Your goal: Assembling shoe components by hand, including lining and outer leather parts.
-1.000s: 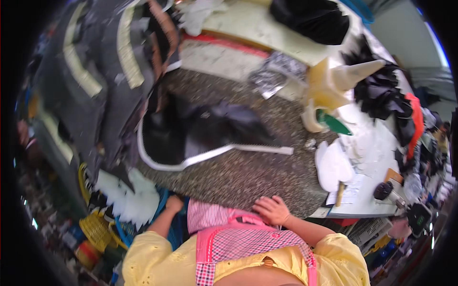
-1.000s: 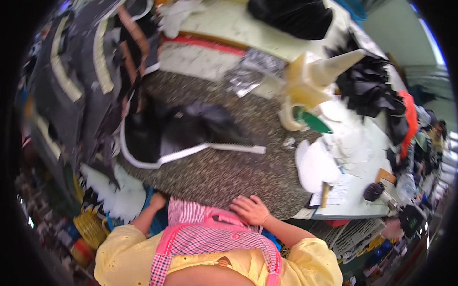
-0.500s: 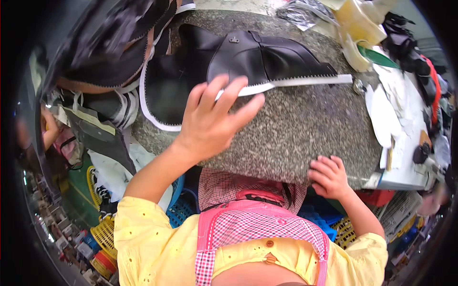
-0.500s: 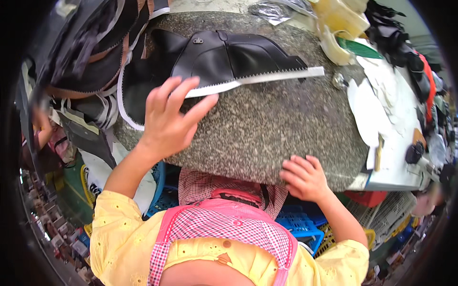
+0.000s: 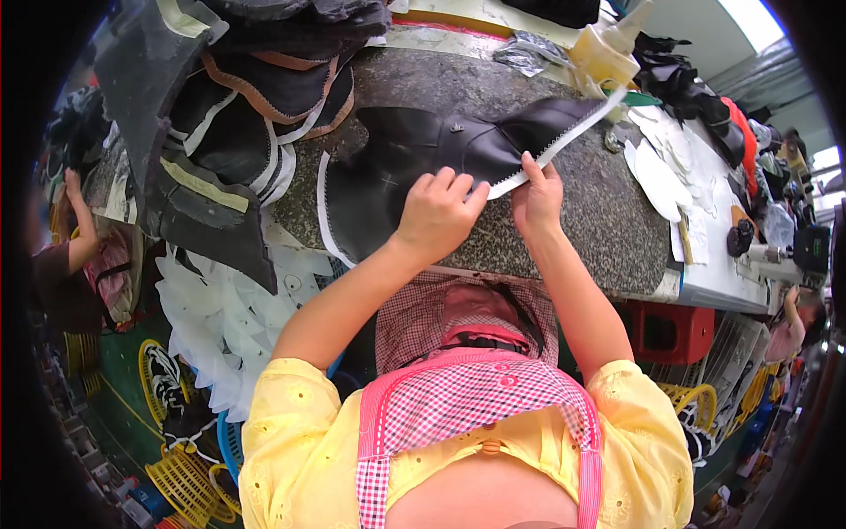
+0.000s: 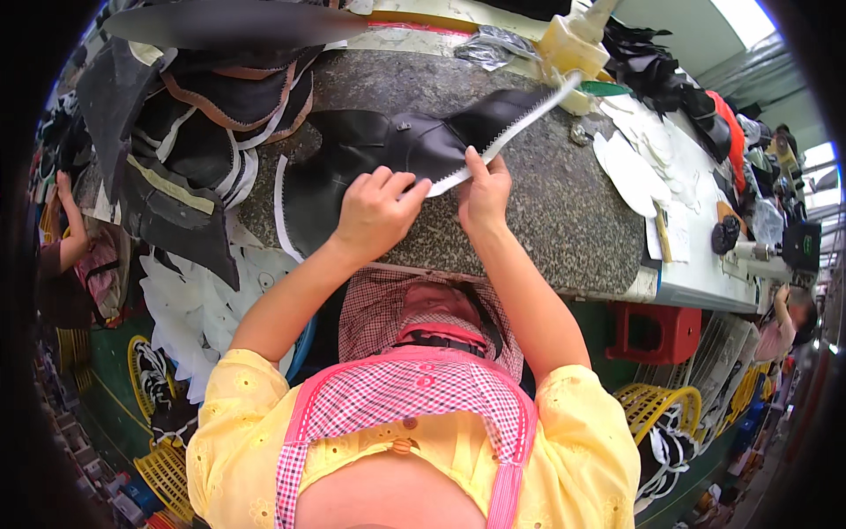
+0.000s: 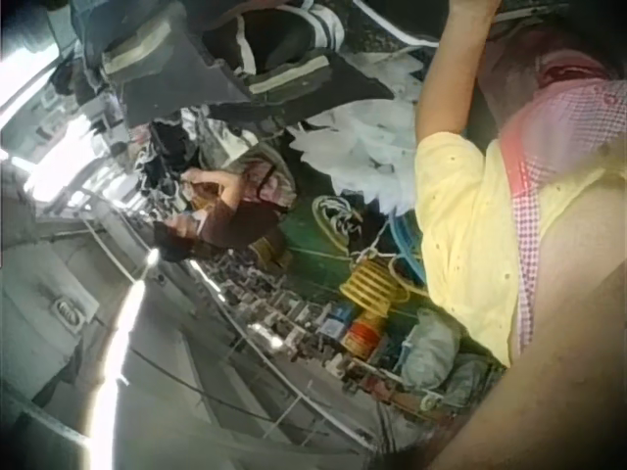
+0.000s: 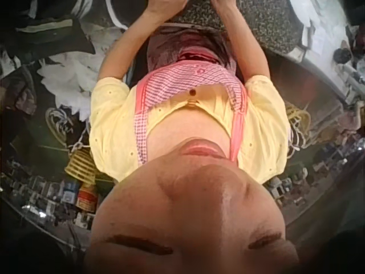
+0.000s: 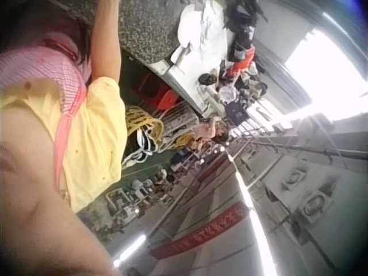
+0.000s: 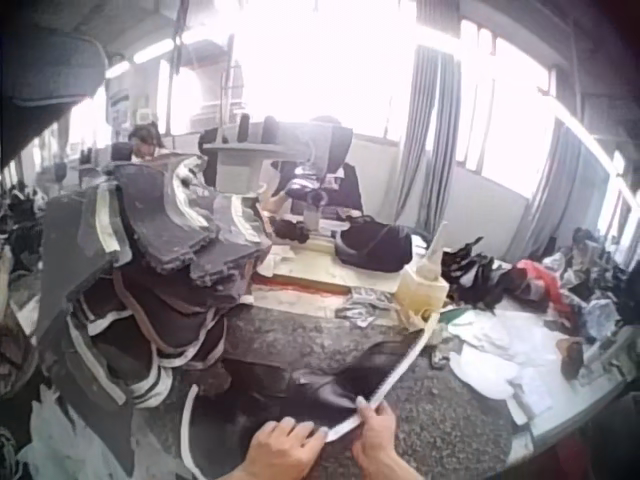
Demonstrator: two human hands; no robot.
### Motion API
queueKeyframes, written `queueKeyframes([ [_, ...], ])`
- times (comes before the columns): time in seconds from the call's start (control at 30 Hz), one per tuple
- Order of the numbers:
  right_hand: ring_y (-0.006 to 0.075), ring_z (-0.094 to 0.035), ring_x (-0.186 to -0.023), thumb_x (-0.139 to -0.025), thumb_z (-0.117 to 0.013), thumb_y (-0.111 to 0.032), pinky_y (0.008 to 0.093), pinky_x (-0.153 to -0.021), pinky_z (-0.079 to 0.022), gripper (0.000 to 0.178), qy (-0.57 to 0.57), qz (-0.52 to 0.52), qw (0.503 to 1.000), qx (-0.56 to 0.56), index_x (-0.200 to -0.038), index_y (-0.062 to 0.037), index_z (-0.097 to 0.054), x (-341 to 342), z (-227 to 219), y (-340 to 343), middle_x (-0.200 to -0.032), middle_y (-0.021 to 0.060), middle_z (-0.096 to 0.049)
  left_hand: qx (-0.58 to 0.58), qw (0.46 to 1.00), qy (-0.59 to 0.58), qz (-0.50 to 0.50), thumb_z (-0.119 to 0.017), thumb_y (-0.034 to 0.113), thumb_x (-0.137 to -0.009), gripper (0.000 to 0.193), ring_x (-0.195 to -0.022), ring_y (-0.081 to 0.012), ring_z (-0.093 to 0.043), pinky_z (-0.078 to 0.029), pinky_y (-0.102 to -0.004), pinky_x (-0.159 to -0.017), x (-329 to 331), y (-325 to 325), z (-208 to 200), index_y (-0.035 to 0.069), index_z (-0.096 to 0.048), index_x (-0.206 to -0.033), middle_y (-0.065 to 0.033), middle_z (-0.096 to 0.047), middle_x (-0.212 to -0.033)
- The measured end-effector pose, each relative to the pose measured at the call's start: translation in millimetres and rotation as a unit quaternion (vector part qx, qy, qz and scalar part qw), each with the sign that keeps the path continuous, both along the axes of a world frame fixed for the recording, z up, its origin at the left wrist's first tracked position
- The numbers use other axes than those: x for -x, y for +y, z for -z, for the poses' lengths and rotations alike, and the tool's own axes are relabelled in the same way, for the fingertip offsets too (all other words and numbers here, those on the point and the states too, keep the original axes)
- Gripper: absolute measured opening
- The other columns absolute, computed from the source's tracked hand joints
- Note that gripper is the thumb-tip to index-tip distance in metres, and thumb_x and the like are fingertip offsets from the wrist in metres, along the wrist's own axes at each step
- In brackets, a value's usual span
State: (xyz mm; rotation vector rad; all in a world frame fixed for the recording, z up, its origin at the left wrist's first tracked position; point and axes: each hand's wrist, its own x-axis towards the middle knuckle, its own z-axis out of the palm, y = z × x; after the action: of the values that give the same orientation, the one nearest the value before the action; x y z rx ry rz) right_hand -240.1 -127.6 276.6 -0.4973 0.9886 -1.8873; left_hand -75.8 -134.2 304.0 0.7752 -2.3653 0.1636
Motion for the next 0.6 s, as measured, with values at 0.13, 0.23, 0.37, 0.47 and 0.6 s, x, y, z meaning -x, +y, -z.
queueKeyframes([
  [0.13, 0.0169, -0.058, -0.084, -0.082, -0.052, 0.003, 0.0298, -0.077, -0.047, 0.019, 0.036, 0.057, 0.997, 0.025, -0.100, 0.0021, -0.054, 19, -15, 11, -0.092, 0.0074, -0.060, -0.113, 0.984, 0.072, 0.118, -0.068, 0.040, -0.068, 0.039, -0.094, -0.0249, -0.054, -0.044, -0.0362, -0.074, -1, 12, -6, 0.009, -0.064, -0.092, -0.0071, -0.061, -0.099],
  [0.23, 0.0160, -0.057, -0.082, -0.083, -0.054, 0.000, 0.0297, -0.077, -0.047, 0.017, 0.079, 0.124, 0.987, 0.060, -0.099, 0.0026, -0.055, 50, -44, 12, -0.092, 0.0062, -0.060, -0.112, 0.975, 0.140, 0.133, -0.069, 0.037, -0.068, 0.039, -0.096, -0.0262, -0.053, -0.044, -0.0373, -0.078, -4, 5, -17, 0.009, -0.064, -0.094, -0.0079, -0.059, -0.102],
  [0.37, 0.0130, -0.054, -0.071, -0.080, -0.065, -0.018, 0.0290, -0.066, -0.044, 0.019, 0.379, 0.311, 0.869, -0.062, -0.083, 0.0003, -0.059, 116, -118, 30, -0.077, 0.0040, -0.060, -0.067, 0.979, 0.184, 0.051, -0.067, 0.022, -0.071, 0.024, -0.096, -0.0271, -0.053, -0.044, -0.0383, -0.082, -7, -10, -19, 0.008, -0.065, -0.091, -0.0088, -0.061, -0.097],
  [0.47, 0.0149, -0.059, -0.067, -0.081, -0.062, -0.027, 0.0281, -0.065, -0.044, 0.028, 0.731, 0.360, 0.579, -0.009, -0.090, -0.0006, -0.064, 155, -226, 61, -0.073, 0.0088, -0.065, -0.122, 0.967, 0.221, 0.027, -0.064, 0.013, -0.075, 0.020, -0.093, -0.0282, -0.055, -0.044, -0.0359, -0.082, -12, -10, -16, 0.004, -0.064, -0.093, -0.0088, -0.062, -0.097],
  [0.6, 0.0206, -0.062, -0.080, -0.078, -0.057, -0.013, 0.0305, -0.069, -0.049, 0.024, 0.846, 0.198, 0.495, 0.016, -0.101, -0.0073, -0.062, 73, -217, 41, -0.096, 0.0078, -0.063, 0.033, 0.959, 0.269, 0.079, -0.061, 0.007, -0.072, 0.019, -0.078, -0.0256, -0.058, -0.046, -0.0344, -0.072, -12, 4, -11, 0.006, -0.064, -0.090, -0.0080, -0.062, -0.094],
])
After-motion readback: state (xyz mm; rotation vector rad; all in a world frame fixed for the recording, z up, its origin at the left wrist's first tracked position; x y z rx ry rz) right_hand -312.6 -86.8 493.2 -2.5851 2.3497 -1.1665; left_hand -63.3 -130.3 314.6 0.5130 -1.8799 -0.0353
